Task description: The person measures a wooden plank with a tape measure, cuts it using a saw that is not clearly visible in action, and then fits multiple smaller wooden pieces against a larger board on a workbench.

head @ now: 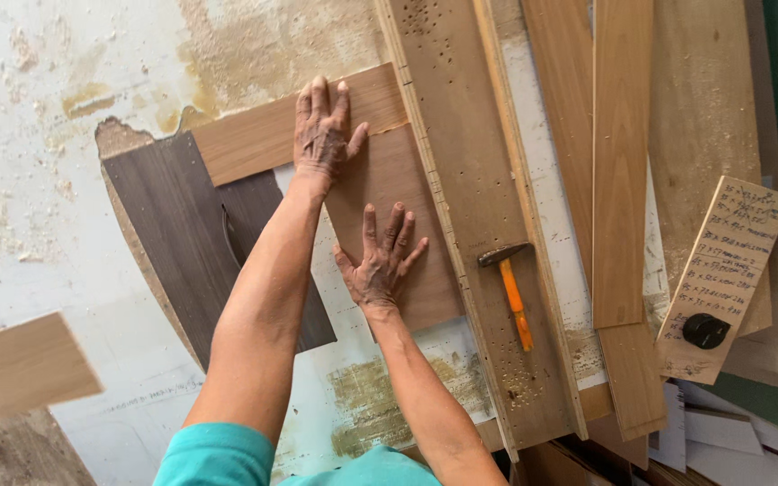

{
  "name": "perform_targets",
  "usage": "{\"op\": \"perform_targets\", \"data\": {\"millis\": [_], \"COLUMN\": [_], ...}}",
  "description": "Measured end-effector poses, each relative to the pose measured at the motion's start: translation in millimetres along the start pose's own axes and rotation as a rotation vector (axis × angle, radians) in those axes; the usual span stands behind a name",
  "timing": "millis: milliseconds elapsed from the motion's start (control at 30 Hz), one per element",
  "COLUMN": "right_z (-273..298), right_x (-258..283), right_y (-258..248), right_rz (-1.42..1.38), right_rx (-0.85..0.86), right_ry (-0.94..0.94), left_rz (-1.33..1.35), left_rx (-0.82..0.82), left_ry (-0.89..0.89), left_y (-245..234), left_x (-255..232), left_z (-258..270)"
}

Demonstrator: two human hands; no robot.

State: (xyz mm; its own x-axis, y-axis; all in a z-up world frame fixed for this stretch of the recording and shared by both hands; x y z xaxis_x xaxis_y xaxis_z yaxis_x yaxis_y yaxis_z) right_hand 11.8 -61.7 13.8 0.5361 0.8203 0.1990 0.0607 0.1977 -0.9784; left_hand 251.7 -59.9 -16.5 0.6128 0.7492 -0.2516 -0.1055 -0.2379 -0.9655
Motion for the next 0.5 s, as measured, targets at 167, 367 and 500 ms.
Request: {"op": "perform_targets", "data": {"millis": [167, 367, 500], "right_z": [-2.8, -0.9, -3.1], "right_x": [0.1, -8.5, -46.1], "right_y": [-9.1, -17.7, -103.8], "right_rz": [-0.107, -0.231, -0.993], "right_rx": [-0.039, 0.016, 0.083], "right_ry": [-0.006, -0.005, 0.220], "left_rz": [-0.112, 0.081, -0.716], "left_rx": [0.162, 0.148, 0.173], "left_ry": [-0.159, -0.069, 0.322], "left_y": [-47.4, -146.8, -218.3], "left_x": [13.4, -15.3, -126.4], "left_z": [-42.6, -60.4, 4.5]}}
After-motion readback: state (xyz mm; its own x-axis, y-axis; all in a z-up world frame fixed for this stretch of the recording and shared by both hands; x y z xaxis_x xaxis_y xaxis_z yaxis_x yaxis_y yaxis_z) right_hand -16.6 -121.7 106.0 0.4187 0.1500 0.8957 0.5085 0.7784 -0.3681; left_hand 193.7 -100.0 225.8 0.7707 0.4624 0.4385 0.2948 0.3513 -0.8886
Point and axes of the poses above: each hand's wrist, its own z-axis away from the middle knuckle, its own y-axis out of the palm, x = y × z, the point moved 6 cm from there along -z, towards the middle knuckle
